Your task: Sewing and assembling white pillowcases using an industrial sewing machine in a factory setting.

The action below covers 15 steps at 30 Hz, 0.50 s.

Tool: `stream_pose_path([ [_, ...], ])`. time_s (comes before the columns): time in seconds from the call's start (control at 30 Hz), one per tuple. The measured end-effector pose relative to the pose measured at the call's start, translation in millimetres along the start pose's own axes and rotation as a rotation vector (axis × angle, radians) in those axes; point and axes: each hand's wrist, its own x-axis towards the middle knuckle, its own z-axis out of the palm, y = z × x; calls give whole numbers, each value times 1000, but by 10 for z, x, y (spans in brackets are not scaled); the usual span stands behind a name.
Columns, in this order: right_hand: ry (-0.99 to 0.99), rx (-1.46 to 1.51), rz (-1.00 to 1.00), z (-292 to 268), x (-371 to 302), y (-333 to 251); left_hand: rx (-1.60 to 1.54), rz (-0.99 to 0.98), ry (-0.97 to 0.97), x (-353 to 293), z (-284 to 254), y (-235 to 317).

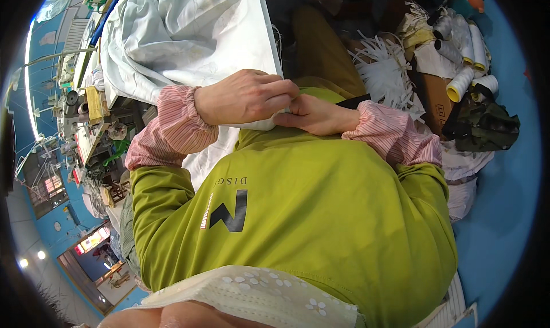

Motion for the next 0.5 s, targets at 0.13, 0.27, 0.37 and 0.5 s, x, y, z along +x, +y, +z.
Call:
stream_pose_path([
  [0.13,-40,-174,-79,-165,-48,-245,-71,8,-27,28,60,-54],
  [0.27,783,-806,-497,-375,-7,-461,-37,18,-17,59,50,-77],
  [0.37,573,-942,-741,-601,133,-411,-67,84,-47,121,64,-144],
  [0.5,637,-906,-702,-675,109,-194,-258,53,54,94,62,-360],
])
